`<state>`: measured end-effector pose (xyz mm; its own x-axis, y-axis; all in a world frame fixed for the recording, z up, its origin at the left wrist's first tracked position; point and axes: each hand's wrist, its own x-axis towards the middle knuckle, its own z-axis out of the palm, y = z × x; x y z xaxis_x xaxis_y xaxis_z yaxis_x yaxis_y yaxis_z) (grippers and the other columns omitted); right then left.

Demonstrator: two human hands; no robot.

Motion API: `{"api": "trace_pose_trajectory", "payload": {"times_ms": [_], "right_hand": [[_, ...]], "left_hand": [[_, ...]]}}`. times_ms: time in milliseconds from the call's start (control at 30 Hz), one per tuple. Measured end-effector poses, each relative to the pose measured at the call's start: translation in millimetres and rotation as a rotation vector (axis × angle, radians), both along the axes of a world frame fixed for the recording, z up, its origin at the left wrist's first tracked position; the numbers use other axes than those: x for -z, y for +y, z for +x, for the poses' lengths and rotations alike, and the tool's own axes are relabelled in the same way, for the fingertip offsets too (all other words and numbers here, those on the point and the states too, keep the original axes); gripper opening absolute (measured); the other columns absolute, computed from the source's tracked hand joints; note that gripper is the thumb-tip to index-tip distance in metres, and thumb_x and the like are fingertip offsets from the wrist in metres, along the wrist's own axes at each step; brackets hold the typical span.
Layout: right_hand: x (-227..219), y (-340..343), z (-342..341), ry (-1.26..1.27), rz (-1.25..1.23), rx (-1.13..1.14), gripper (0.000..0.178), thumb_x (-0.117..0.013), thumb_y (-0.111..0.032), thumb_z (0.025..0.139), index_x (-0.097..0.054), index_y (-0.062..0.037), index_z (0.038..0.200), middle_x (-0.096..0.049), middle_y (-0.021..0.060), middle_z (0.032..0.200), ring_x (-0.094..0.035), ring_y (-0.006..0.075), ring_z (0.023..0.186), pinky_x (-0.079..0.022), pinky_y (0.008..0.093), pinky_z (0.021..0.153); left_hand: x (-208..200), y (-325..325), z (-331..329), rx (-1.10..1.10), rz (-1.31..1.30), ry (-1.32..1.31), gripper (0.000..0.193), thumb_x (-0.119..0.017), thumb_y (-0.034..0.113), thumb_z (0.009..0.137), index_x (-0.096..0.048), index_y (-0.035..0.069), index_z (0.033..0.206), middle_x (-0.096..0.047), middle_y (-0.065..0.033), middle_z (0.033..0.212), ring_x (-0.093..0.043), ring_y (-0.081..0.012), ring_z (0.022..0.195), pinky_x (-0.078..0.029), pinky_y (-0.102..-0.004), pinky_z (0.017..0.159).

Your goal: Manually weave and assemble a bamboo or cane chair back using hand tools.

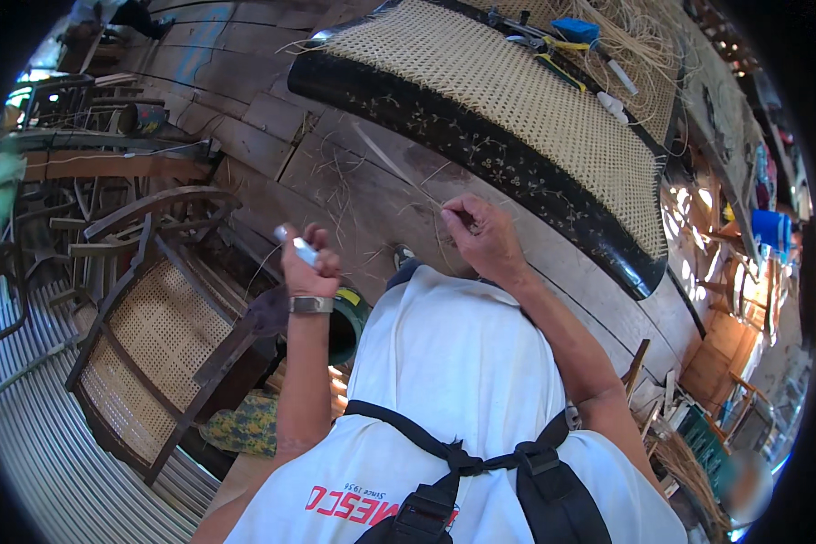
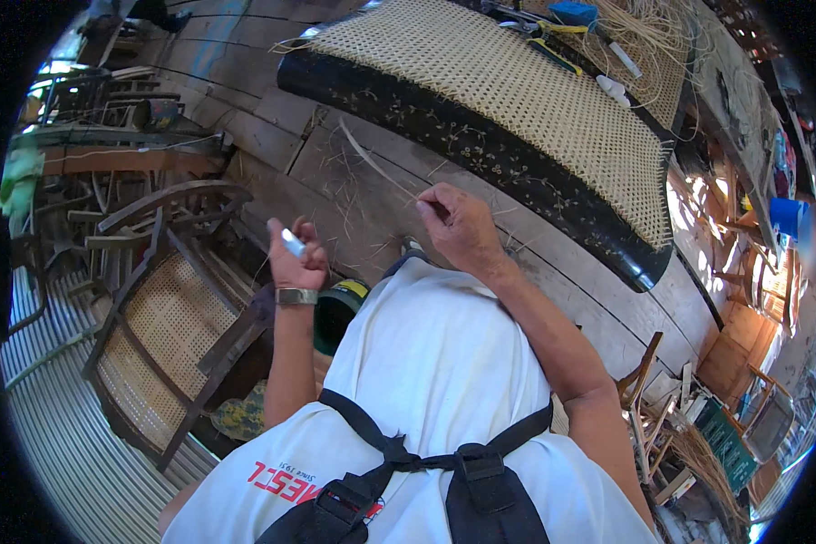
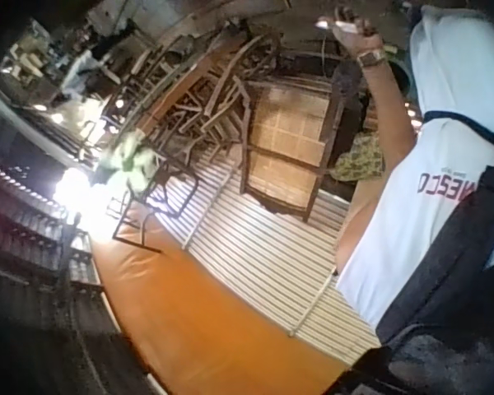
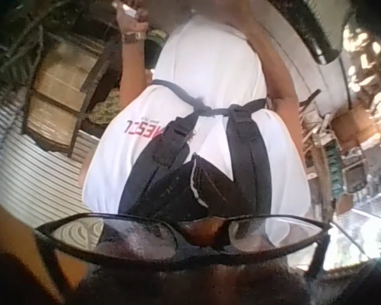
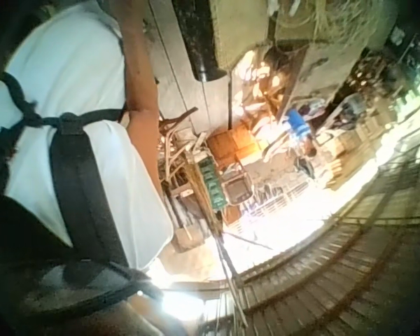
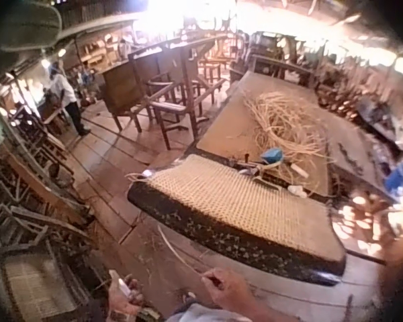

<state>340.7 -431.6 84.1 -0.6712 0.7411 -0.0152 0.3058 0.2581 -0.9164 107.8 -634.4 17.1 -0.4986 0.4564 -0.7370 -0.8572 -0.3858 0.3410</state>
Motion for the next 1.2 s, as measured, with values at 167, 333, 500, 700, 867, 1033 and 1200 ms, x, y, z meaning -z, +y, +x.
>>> {"api": "trace_pose_trajectory", "payload": {"times_ms": [167, 333, 500, 700, 867, 1033, 1200], "right_hand": [[4.8, -4.6, -5.1, 0.02, 0.037, -0.078, 0.008, -0.066, -0.005, 0.086, -0.065, -0.0026, 0.093, -0.067, 0.0082, 0.077, -0.061, 0.0123, 0.065, -0.048, 0.0263, 0.06], [5.7, -13.3, -5.9, 0.062, -0.053, -0.127, 0.009, -0.064, -0.007, 0.089, -0.064, -0.0019, 0.097, -0.067, 0.0068, 0.083, -0.061, 0.0108, 0.073, -0.049, 0.0247, 0.066], [10.5, -16.4, -4.9, 0.233, -0.704, -0.054, 0.013, -0.061, -0.012, 0.093, -0.064, -0.0003, 0.098, -0.065, 0.0018, 0.086, -0.058, 0.0092, 0.079, -0.048, 0.0239, 0.073], [27.9, -19.7, 3.9, 0.263, -0.819, -0.095, 0.017, -0.058, -0.016, 0.095, -0.063, 0.0002, 0.095, -0.062, 0.0009, 0.083, -0.056, 0.0085, 0.078, -0.047, 0.0244, 0.074], [21.4, -17.3, 37.0, -0.101, -0.299, -0.334, 0.017, -0.056, -0.017, 0.093, -0.061, -0.0004, 0.092, -0.062, 0.0095, 0.083, -0.059, 0.0166, 0.078, -0.048, 0.0329, 0.071], [141.3, -11.4, 178.5, -0.748, 0.102, -0.171, 0.023, -0.056, -0.023, 0.092, -0.06, -0.0002, 0.092, -0.063, 0.0183, 0.087, -0.061, 0.0352, 0.084, -0.047, 0.0453, 0.076], [154.8, -24.2, 233.9, -0.943, 0.129, -0.24, 0.027, -0.061, -0.026, 0.088, -0.063, -0.0028, 0.101, -0.062, 0.02, 0.104, -0.059, 0.0374, 0.102, -0.047, 0.0478, 0.086]], "left_hand": [[-65.0, 74.1, 73.0, 0.519, 0.025, 0.276, 0.027, -0.063, 0.032, 0.093, -0.066, 0.006, 0.1, -0.068, -0.0036, 0.087, -0.039, -0.0022, 0.043, -0.025, -0.0193, 0.038], [-64.3, 89.2, 86.1, 0.606, -0.11, 0.58, 0.014, -0.07, 0.013, 0.089, -0.066, 0.004, 0.099, -0.067, -0.0018, 0.089, -0.053, -0.002, 0.061, -0.039, -0.0173, 0.049], [-46.8, 81.1, 98.4, 0.529, -0.098, 0.806, 0.01, -0.068, 0.009, 0.089, -0.066, 0.002, 0.096, -0.067, -0.0029, 0.088, -0.06, -0.0089, 0.079, -0.048, -0.0229, 0.073], [-48.0, 78.4, 110.0, 0.564, -0.138, 0.888, 0.009, -0.067, 0.01, 0.09, -0.065, 0.004, 0.095, -0.067, -0.002, 0.086, -0.053, -0.0063, 0.068, -0.041, -0.0219, 0.062], [-56.4, 63.9, 101.1, 0.489, -0.16, 0.709, 0.011, -0.067, 0.016, 0.091, -0.064, 0.005, 0.093, -0.068, -0.0026, 0.082, -0.041, -0.0022, 0.045, -0.03, -0.02, 0.04], [-57.0, 42.7, 76.6, 0.312, -0.166, 0.67, 0.012, -0.066, 0.017, 0.091, -0.065, 0.005, 0.09, -0.067, -0.0019, 0.078, -0.037, -0.001, 0.04, -0.022, -0.0218, 0.036], [-61.6, 27.5, 71.2, 0.339, -0.217, 0.685, 0.014, -0.067, 0.018, 0.091, -0.066, 0.004, 0.089, -0.069, -0.0042, 0.079, -0.038, -0.0017, 0.039, -0.022, -0.0213, 0.036]]}}
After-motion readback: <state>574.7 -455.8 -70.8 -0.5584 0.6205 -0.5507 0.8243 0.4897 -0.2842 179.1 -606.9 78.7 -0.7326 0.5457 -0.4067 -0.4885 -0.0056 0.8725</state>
